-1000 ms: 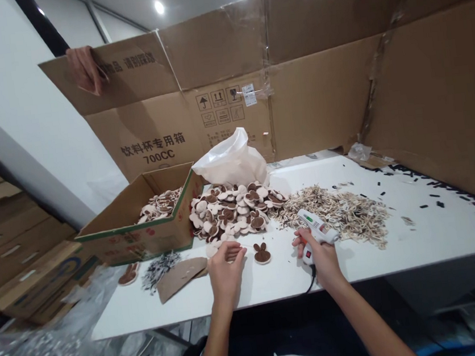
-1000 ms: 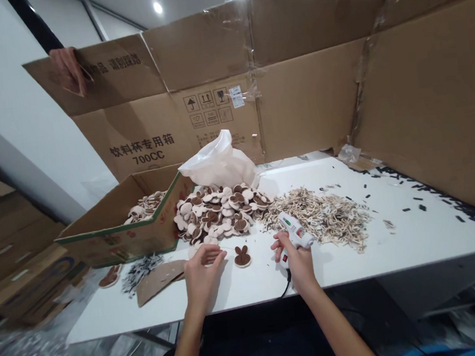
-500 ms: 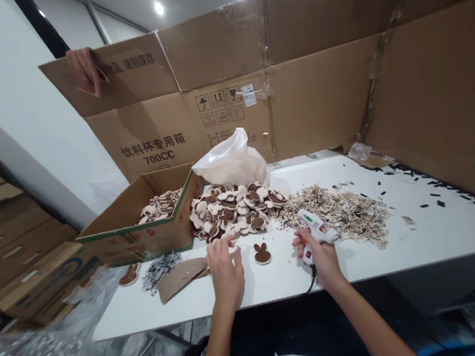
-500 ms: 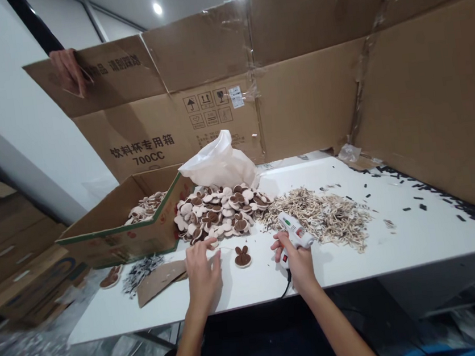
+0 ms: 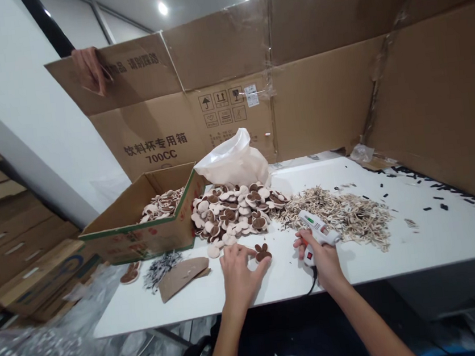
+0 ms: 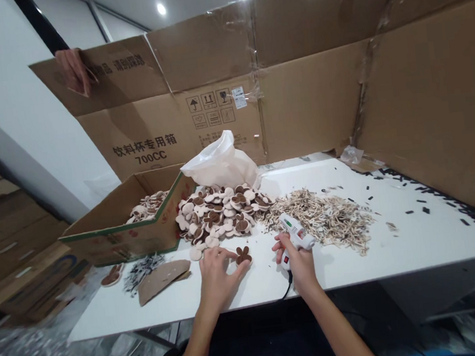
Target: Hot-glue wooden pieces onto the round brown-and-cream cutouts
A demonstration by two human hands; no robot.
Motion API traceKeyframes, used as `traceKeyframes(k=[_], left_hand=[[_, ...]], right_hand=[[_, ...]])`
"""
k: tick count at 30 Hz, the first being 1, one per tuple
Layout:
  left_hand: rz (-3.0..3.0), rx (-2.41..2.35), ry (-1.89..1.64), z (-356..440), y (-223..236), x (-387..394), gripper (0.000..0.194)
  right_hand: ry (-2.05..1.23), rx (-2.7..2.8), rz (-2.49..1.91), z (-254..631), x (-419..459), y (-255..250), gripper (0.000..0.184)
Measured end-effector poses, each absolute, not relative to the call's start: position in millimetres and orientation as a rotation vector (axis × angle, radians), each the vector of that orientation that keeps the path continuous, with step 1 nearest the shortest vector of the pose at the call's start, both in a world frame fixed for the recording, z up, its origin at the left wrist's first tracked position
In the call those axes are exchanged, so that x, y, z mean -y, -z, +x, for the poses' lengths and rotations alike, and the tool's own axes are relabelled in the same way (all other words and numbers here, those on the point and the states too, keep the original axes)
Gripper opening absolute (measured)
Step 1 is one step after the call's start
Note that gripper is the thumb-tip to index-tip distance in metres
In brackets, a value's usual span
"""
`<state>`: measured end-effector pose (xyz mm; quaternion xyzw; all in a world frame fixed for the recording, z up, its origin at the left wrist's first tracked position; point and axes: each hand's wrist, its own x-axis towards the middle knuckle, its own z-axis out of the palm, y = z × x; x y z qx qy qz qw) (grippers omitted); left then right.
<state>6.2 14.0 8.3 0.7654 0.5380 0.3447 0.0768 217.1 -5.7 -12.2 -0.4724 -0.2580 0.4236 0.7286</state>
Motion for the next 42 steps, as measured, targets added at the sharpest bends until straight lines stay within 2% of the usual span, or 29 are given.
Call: traceKeyframes(k=[3,7,12,19,25,34,42], left_hand=[[2.213,-1.458,-1.081,14,-9,-10,0.014],[1.902,-1.302,-1.146,24,-12,-8,0.01],[1.393,-1.172,-1.211,36,-10,-9,0.03],[1.055,-1.091,-1.364,39,-5,-18,0.046],[0.994,-1.063,-1.362,40,1,-27,0.05],[1.029,-1.088,-1.43,39,7,-21,0.044],[1.003,-1.075,-1.439,38,5,-18,0.043]], right_hand=[[-0.93,0.595,-1.03,217,5,15,0.035],[-0.925,0.602,-1.049,217,4,15,0.039],[-0.966,0.681,-1.057,215,7,12,0.042],[-1.091,0.755,-1.003,213,12,12,0.043],[-1.111,0.761,-0.984,213,12,15,0.04],[-1.177,1.036,-0.947,214,22,-1,0.039],[-1.32,1.214,-0.978,215,26,2,0.047]])
